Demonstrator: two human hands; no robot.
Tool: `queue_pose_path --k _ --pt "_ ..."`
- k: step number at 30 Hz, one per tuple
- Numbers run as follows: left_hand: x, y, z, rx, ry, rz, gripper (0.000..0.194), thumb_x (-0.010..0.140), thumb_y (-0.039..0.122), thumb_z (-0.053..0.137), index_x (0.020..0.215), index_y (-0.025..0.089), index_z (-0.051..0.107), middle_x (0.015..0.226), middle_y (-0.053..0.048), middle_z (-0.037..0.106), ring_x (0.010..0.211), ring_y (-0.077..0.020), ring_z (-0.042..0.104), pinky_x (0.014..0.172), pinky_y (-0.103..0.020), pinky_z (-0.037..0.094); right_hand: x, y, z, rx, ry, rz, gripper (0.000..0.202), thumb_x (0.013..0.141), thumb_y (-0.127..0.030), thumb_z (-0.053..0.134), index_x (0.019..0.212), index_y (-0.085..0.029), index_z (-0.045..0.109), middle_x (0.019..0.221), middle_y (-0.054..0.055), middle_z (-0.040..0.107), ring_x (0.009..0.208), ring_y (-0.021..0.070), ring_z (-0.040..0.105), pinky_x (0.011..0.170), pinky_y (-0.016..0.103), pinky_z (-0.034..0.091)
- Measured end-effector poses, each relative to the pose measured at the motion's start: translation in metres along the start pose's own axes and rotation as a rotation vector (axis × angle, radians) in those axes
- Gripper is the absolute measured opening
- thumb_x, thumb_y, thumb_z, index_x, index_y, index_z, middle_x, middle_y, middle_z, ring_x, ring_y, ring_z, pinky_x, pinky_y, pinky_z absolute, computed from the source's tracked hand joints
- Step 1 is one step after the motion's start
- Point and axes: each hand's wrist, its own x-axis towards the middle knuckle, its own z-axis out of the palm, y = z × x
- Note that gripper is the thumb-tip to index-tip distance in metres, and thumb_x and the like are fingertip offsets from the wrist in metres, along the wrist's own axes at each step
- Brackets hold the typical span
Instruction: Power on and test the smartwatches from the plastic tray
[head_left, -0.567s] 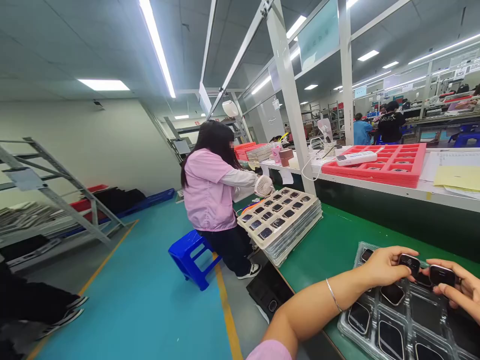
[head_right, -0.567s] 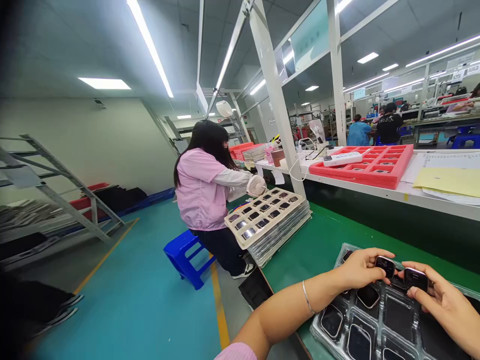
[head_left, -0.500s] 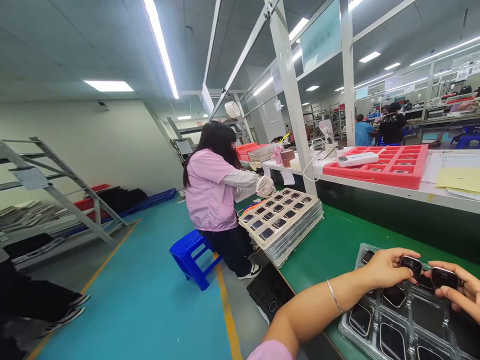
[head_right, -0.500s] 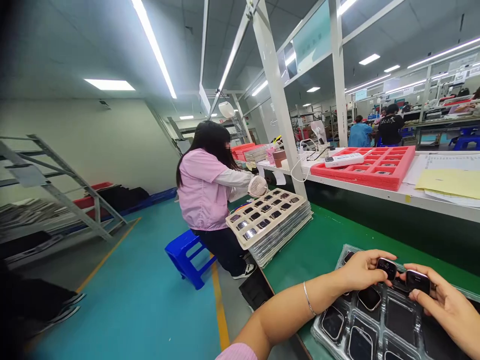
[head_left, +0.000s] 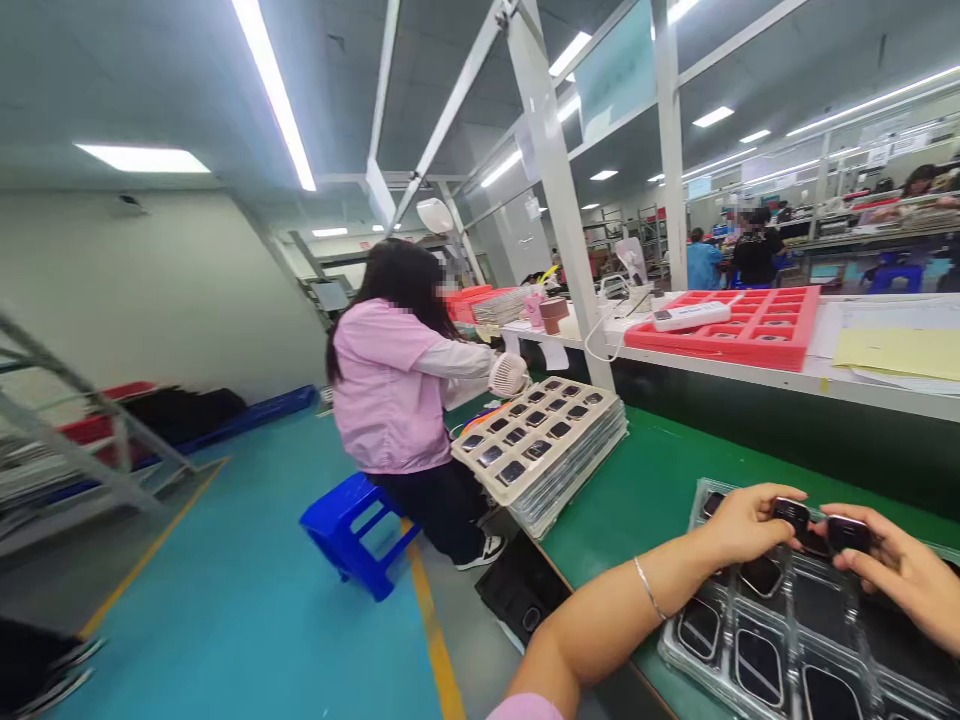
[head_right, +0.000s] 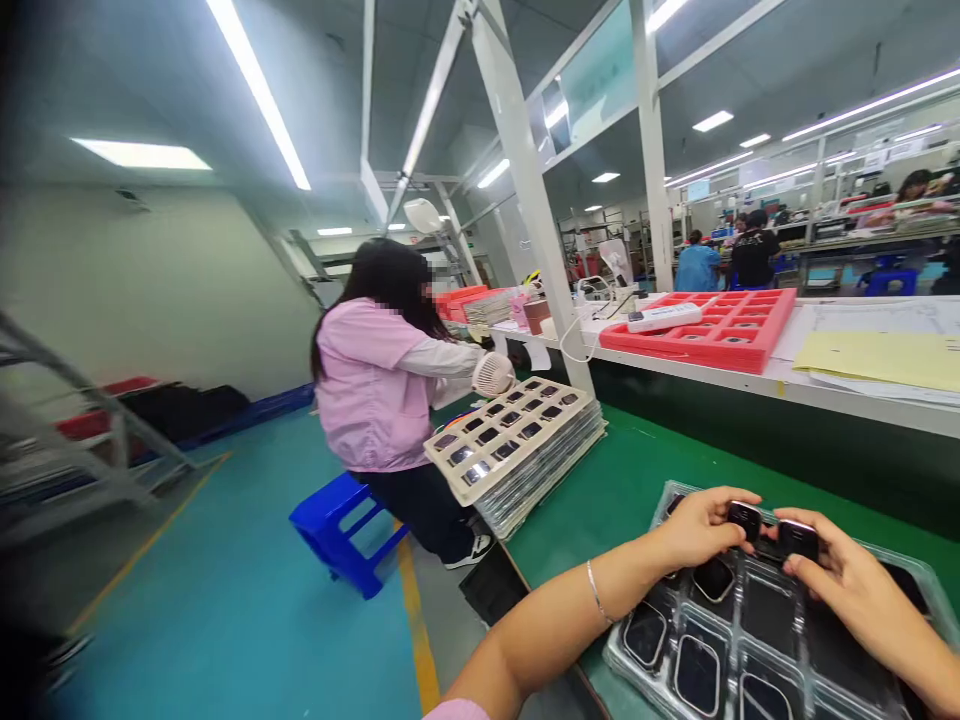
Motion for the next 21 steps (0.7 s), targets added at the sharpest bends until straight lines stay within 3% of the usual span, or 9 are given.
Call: queue_pose_path --k 2,6,13,21 --pt "-0.001 0.002 0.001 -0.018 0.0 0.02 0.053 0.068 0.004 0.054 0.119 0.015 0.057 0.094 -0.008 0.067 0.066 -0.0114 0.063 0.072 -0.027 0.049 -0.003 -0.009 0.0 0.094 -0.105 0.012 0.042 0.076 -0.041 0.06 0.114 -0.026 0.052 0.104 0.008 0.066 0.07 0.0222 0.063 0.055 0.031 0.053" --pt "-0.001 0.008 0.001 -0.054 -0.009 0.037 0.05 0.067 0.004 0.052 0.117 0.012 0.056 0.096 -0.008 0.067 0.065 -0.0096 0.061 0.069 -0.024 0.049 -0.005 -0.022 0.001 0.14 -0.103 -0.014 0.04 0.077 -0.032 0.057 0.114 -0.021 0.05 0.107 0.007 0.063 0.077 0.0199 0.061 0.06 0.03 0.052" --pt "-0.004 0.015 -0.002 0.016 -0.026 -0.008 0.052 0.069 0.005 0.05 0.12 0.015 0.051 0.098 -0.008 0.065 0.071 -0.0116 0.063 0.053 -0.017 0.04 -0.004 -0.022 0.001 0.184 -0.125 -0.004 0.037 0.077 -0.024 0.054 0.113 -0.022 0.048 0.108 0.006 0.061 0.087 0.0207 0.061 0.066 0.03 0.051" --pt "-0.003 0.011 -0.001 -0.032 -0.03 0.011 0.05 0.068 0.004 0.052 0.117 0.015 0.054 0.099 -0.007 0.066 0.069 -0.0101 0.063 0.067 -0.023 0.048 -0.005 -0.022 0.002 0.169 -0.107 0.012 0.038 0.078 -0.025 0.054 0.115 -0.022 0.047 0.105 0.006 0.06 0.077 0.0188 0.06 0.058 0.029 0.051"
